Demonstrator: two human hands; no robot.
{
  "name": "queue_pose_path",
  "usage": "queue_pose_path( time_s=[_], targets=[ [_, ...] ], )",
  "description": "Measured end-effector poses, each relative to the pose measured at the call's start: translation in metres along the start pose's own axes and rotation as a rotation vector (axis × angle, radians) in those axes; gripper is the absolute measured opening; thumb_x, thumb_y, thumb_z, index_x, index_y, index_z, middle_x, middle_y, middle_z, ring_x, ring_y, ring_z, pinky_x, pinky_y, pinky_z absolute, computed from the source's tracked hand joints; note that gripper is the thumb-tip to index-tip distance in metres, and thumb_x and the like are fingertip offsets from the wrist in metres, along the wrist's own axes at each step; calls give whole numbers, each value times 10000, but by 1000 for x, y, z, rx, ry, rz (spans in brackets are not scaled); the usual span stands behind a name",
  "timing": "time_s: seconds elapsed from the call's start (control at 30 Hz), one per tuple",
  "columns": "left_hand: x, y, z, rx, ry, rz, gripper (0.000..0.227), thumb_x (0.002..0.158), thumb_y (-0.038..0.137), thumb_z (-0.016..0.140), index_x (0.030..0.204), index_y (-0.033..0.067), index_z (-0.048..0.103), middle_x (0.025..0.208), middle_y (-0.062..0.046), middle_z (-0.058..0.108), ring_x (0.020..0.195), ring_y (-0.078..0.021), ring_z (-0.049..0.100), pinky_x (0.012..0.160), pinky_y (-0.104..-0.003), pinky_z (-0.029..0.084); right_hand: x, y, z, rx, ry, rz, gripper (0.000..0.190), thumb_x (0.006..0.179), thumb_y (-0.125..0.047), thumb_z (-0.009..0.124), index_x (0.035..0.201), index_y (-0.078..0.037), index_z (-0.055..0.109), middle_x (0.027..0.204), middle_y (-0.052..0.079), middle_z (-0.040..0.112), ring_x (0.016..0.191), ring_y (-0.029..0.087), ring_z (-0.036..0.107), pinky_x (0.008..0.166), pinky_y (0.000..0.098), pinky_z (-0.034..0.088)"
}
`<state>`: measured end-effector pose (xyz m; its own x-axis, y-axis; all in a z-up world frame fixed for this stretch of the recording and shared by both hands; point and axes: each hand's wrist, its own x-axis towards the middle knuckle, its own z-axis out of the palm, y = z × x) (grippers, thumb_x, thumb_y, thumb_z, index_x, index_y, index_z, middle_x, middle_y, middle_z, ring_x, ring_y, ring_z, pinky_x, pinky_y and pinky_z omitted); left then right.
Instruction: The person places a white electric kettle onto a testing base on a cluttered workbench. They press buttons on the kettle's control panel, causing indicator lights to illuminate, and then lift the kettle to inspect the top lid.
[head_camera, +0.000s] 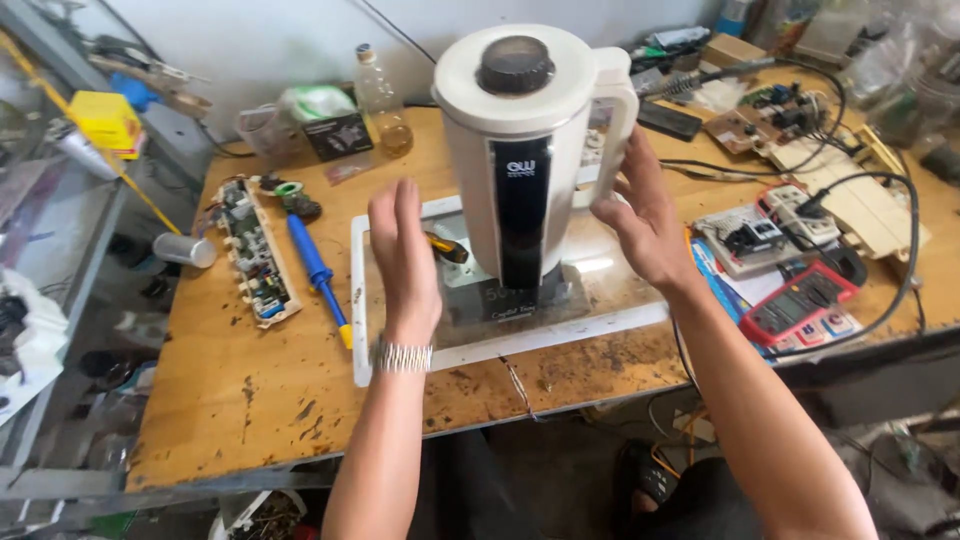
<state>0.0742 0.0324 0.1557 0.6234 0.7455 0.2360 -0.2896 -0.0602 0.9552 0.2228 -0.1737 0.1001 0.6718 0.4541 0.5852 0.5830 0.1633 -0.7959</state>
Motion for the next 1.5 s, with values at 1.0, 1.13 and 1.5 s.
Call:
queue_pose_path(
  time_s=[1.0, 1.13, 1.5],
  targets=[
    [58, 23, 55, -453, -282, -151, 201, 803, 339, 638, 838, 150, 580, 859, 18, 580, 841, -109, 520, 761, -272, 424, -26, 13, 28, -398, -1, -62, 1520, 729, -389, 1018, 1605, -55, -179, 1717, 213, -173, 1645, 353, -110, 1382, 513, 41],
    [55, 26, 54, -420, -291, -127, 175, 824, 345, 620, 800, 188, 548, 835, 47, 566, 831, -85, 512, 754, -255, 410, -28, 18, 29, -390, -1, -78, 1524, 741, -398, 1018, 1609, -77, -193, 1718, 202, -192, 1648, 353, -122, 1390, 521, 45],
    [73, -1, 57, -267, -53, -285, 181, 745, 455, 675, 804, 310, 585, 708, 139, 562, 635, -12, 504, 525, -226, 305, -34, 52, 36, -324, 89, -76, 1501, 685, -464, 985, 1629, -41, -102, 1735, 182, -95, 1641, 327, -52, 1366, 468, 39]
  ],
)
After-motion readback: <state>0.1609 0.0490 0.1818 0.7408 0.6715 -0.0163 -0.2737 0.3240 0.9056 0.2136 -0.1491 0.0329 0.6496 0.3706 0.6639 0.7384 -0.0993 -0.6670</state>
